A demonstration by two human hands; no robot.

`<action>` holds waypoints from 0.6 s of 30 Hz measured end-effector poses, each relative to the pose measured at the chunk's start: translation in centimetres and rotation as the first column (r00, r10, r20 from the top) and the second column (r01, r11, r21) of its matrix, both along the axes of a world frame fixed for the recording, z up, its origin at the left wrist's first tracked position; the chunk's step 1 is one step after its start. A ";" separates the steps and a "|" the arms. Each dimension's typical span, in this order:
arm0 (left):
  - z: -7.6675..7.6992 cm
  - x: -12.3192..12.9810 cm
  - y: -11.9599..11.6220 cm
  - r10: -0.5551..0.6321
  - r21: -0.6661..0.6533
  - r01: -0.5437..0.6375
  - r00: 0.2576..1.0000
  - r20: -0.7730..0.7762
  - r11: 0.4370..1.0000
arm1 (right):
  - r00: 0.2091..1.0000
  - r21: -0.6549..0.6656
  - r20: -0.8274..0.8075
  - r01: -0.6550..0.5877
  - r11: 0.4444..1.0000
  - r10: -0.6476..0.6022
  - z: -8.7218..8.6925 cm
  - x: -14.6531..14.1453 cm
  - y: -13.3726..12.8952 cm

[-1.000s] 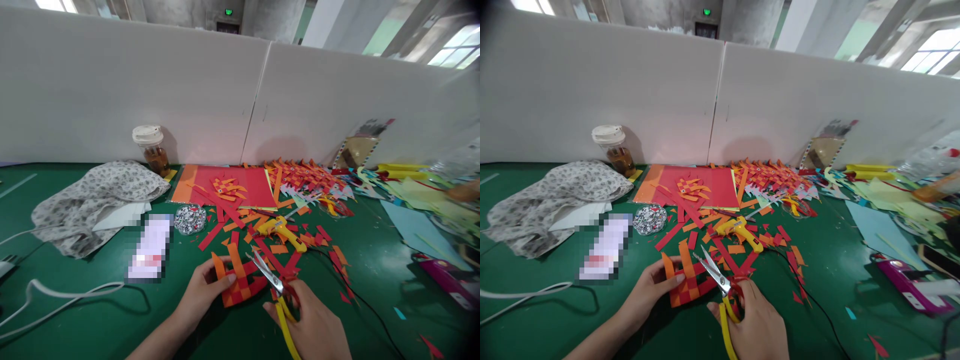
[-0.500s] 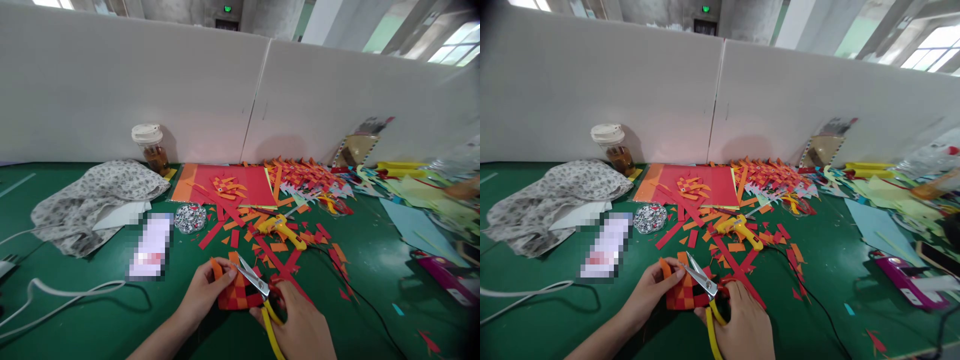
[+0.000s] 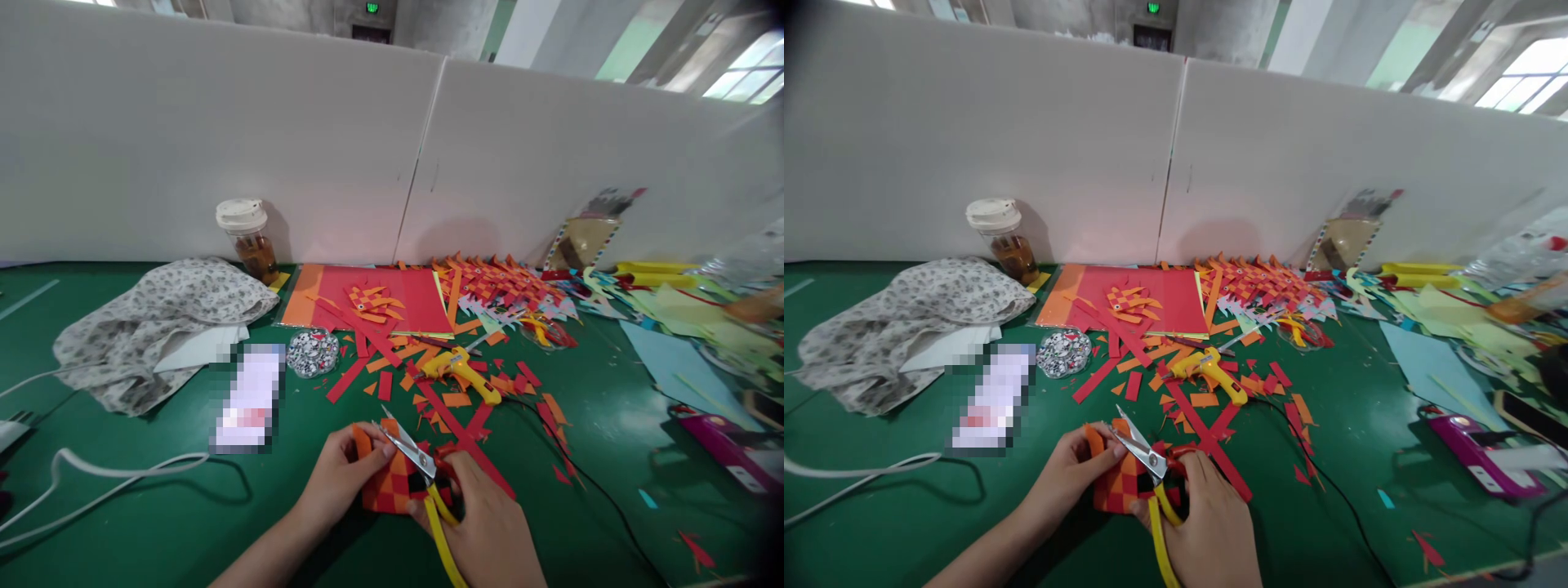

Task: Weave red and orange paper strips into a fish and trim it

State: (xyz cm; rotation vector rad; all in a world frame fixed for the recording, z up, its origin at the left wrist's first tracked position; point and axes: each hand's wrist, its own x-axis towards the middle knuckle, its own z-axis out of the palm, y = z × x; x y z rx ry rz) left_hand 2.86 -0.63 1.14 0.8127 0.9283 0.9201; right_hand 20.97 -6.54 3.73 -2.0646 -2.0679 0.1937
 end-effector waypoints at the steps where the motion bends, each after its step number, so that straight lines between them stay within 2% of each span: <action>1: 0.0 0.0 0.0 0.002 0.000 -0.002 1.000 0.005 1.000 | 1.000 -0.004 0.001 -0.001 1.000 0.001 0.0 0.0 0.0; 8: 0.1 -0.1 0.0 0.023 0.017 -0.023 0.999 -0.024 1.000 | 1.000 -0.024 0.007 -0.010 1.000 0.010 0.2 -0.3 0.1; 18: 0.8 -0.2 0.0 -0.016 -0.012 0.016 0.998 -0.059 1.000 | 1.000 0.005 -0.012 0.017 1.000 -0.016 -0.4 -0.2 0.0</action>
